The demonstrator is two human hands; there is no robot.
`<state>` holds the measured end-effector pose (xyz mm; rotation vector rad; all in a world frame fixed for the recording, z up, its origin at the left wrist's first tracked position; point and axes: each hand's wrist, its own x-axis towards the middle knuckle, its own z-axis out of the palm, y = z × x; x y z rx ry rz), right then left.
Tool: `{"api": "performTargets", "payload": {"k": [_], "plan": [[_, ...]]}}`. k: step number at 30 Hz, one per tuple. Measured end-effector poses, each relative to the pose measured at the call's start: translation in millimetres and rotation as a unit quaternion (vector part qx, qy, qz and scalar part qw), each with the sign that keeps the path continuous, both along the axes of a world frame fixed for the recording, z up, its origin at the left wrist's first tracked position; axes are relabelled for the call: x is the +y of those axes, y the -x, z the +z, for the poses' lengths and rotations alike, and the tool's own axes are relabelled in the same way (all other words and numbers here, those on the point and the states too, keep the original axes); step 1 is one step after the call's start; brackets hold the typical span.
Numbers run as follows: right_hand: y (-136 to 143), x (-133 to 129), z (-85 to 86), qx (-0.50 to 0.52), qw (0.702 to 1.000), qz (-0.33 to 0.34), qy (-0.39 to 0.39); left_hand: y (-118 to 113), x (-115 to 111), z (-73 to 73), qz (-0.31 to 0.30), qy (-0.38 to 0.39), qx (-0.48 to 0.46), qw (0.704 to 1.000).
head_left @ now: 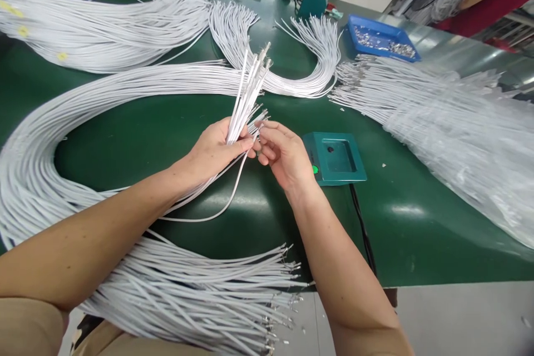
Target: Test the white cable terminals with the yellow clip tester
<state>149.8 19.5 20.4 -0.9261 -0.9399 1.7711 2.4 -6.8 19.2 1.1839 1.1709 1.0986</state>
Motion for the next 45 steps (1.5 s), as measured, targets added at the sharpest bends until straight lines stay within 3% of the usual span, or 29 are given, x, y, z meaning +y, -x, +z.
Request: {"api": "performTargets", "payload": {"k": [7,18,25,30,36,41,45], "plan": [[-7.4,1.0,7.9,-0.063,0.994,0.016,-0.087,-0.7,-0.4,1.6,-0.029,-0.015,0.048,0.998],[-15.7,8.0,1.8,-0.105,0.989,0.009,-0.108,2.2,-0.1,-6.7,-0.012,0.009,-0.028,0.999],[-10.4,3.7,9.1,-0.155,0.984,-0.041,-0.076,1.1,-1.2,-2.0,0.023,-0.01,0.01,1.0],[-16.3,6.0,12.9,-0.188,0.98,0.042,-0.052,0.5,-2.0,-3.0,0.033,0.006,-0.001,0.999],[-15.9,5.5,16.4,-0.209,0.972,-0.036,-0.097,-0.3,-1.2,-3.2,0.04,0.028,-0.027,0.998],[-10.2,3.5,11.6,-0.212,0.968,-0.026,-0.132,-0.1,-0.1,-5.4,0.034,0.034,-0.031,0.998],[-13.4,5.4,11.8,-0.21,0.974,0.005,-0.09,-0.4,-1.1,-5.5,0.019,0.04,-0.035,0.998]]}}
